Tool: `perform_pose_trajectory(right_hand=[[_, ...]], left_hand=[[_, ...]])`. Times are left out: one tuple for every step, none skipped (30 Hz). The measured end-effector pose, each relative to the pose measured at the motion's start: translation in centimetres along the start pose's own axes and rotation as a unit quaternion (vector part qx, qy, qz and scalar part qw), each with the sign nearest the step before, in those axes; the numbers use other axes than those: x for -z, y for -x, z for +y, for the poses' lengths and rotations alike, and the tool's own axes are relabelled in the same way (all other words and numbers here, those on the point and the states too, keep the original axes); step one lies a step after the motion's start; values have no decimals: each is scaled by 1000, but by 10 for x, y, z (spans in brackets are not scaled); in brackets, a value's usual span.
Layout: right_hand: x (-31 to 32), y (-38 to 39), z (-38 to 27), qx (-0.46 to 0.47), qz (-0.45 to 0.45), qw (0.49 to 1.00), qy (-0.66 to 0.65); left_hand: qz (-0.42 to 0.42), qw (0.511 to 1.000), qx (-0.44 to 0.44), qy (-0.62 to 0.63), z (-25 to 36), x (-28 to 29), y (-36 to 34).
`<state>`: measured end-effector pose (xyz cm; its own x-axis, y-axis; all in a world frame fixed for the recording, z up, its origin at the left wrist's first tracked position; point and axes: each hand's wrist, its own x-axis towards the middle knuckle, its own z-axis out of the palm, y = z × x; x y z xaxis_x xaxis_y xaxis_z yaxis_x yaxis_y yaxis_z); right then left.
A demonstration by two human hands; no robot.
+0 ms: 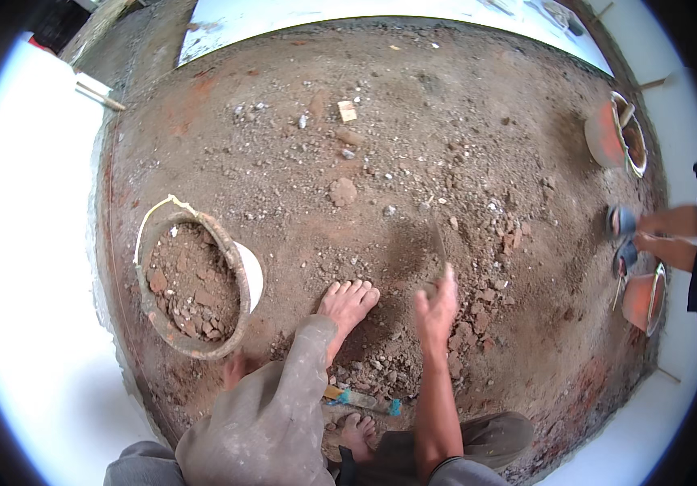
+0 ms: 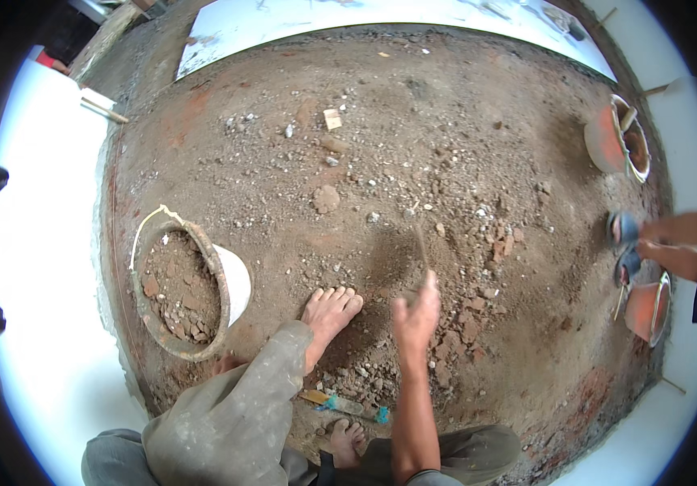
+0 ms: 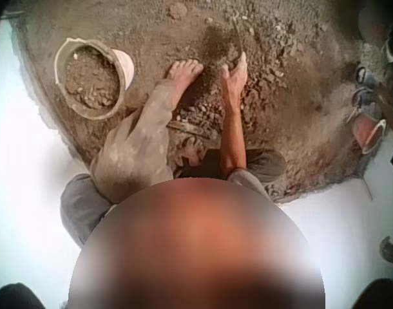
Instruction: The person uses a trowel to scrape and level the dirt floor, removing debris and smoothing the surface. They also set up a string line between wooden stakes to guide tile placement. A second person is visible in the background working with buckets.
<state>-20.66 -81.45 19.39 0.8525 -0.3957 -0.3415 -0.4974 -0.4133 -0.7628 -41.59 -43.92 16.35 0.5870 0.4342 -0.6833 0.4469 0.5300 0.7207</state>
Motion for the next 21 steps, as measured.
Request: perform_pose_trajectory(right_hand=[[-15, 7, -19, 14, -87, 996, 5], [-35, 15, -39, 30, -167, 985, -30], [-58, 22, -56, -8, -242, 964, -105], [-87, 23, -74, -32, -325, 936, -135], [-111, 28, -86, -32, -383, 900, -206], [-138, 22, -98, 114, -416, 896, -109], [-156, 14, -105, 254, -454, 854, -7], [-166, 1, -108, 270, -481, 834, 33], [-171, -15, -110, 259, -514, 811, 100], [-167, -33, -111, 255, -543, 787, 145], [-157, -53, -110, 231, -516, 802, 190], [-140, -72, -107, 243, -485, 821, 180], [-113, -93, -102, 238, -454, 849, 131], [-89, -107, -97, 233, -389, 885, 105], [-62, -122, -92, 151, -343, 924, 73], [-39, -134, -89, 28, -305, 950, 56], [-22, -138, -85, 31, -272, 960, 57], [-9, -139, -81, 2, -241, 968, 62], [-2, -136, -80, -33, -199, 977, 65], [-2, -134, -81, -28, -208, 970, 126], [-8, -130, -86, 61, -189, 972, 124]], left_hand=[[-19, 999, 11, -39, 0, -11, -1], [-38, 996, 19, -74, 2, -23, -1], [-60, 991, 21, -116, 7, -36, -3], [-80, 985, 18, -152, 12, -47, -4], [-101, 976, 14, -191, 17, -57, -5], [-118, 965, 12, -232, 21, -67, -8], [-134, 954, 5, -267, 24, -75, -10], [-148, 943, -2, -298, 26, -82, -13], [-161, 930, -16, -331, 26, -90, -18], [-173, 915, -27, -364, 27, -95, -19], [-212, 917, -8, -337, 24, -108, -30], [-235, 932, -18, -274, 19, -119, -33], [-249, 928, -58, -271, 14, -136, -44], [-262, 923, -100, -264, 10, -155, -55], [-241, 928, -116, -260, 9, -172, -63], [-221, 933, -133, -251, 9, -193, -77], [-201, 938, -151, -239, 9, -218, -94], [-131, 939, -220, -232, 10, -241, -110], [-24, 950, -267, -160, 10, -273, -133], [128, 923, -301, -201, 20, -298, -163], [276, 872, -325, -240, 28, -318, -191]])
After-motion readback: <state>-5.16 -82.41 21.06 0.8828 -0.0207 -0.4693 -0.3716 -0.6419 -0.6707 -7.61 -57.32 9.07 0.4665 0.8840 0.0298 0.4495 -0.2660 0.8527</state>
